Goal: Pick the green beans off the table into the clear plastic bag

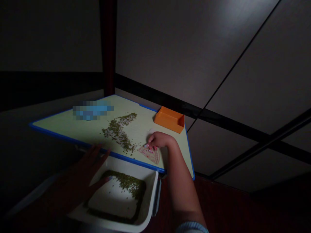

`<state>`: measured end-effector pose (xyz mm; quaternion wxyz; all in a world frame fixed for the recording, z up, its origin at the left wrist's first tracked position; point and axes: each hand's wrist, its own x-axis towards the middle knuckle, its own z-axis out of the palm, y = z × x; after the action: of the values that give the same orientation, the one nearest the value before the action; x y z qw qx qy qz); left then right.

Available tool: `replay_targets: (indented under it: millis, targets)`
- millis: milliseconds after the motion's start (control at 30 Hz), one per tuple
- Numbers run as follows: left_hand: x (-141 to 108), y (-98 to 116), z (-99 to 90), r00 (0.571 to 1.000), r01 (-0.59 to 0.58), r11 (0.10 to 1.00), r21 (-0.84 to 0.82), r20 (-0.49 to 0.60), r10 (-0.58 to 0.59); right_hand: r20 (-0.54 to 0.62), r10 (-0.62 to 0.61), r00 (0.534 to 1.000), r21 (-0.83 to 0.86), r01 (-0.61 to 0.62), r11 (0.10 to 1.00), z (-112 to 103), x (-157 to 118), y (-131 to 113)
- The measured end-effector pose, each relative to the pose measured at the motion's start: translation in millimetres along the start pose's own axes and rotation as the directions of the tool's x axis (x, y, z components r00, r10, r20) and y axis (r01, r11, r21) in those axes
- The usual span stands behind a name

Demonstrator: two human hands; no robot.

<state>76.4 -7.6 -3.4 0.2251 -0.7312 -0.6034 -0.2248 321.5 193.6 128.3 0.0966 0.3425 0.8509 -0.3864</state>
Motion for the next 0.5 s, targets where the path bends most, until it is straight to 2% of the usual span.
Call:
replay_targets:
  millis: [133,267,500]
  targets:
    - [-1.1,-1.1,2.7,1.000,0.008,1.000,-0.021,0.007,-0.008,-0.053,0.040,0.998,-0.033,-0.042,0.999,-0.7,-2.8,-2.5]
    - [-0.8,-1.2,1.6,0.998,0.039,0.999,-0.032,0.049,-0.037,-0.097,-0.002,0.995,-0.055,-0.004,0.998,1.0,-1.7,-5.0]
    - [0.2,1.1,-3.5,0.998,0.044,0.998,-0.047,0.042,-0.042,-0.013,-0.090,0.996,0.034,0.090,0.995,4.0,5.4,0.0]
